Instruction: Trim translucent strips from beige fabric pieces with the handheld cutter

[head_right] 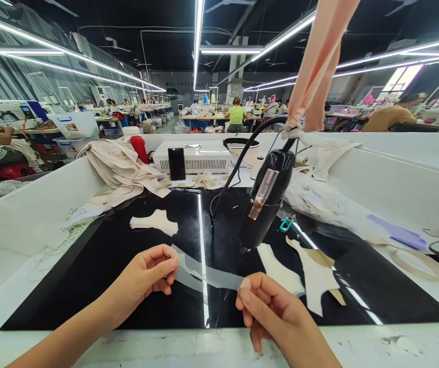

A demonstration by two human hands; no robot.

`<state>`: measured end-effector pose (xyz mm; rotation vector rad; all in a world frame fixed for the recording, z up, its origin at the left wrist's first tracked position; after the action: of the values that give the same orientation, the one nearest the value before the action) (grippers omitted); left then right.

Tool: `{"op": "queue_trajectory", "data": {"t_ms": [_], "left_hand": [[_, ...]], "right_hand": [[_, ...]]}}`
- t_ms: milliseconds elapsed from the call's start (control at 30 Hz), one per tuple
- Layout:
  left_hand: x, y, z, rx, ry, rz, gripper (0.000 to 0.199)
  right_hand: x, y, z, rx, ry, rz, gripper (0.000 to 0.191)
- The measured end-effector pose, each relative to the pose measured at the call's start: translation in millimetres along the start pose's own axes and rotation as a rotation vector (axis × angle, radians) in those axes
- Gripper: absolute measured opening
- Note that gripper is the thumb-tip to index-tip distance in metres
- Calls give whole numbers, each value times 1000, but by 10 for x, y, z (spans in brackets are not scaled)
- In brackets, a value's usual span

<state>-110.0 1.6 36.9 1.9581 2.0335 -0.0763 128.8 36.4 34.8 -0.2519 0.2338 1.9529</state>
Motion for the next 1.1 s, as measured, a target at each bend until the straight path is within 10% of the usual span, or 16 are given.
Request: {"op": "queue_trajectory", "data": {"t_ms": [733, 1100], "left_hand": [[-32, 25, -38, 55, 124, -118, 27], [-185, 159, -95, 187, 127, -42, 20]], "right_hand": [[-112, -55, 14, -263, -214, -296, 32], [-78, -80, -175, -375, -272, -209, 25]]}}
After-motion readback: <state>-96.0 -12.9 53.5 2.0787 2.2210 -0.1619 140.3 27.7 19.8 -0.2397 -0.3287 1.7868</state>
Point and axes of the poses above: each hand's wrist, its own x-axis towards the middle knuckle, its own y-axis out of the palm, z = x × y, the point moved 4 cm from there along x, towards the middle knuckle, and after that the axes turned 1 degree about z, right-handed, at the moved point
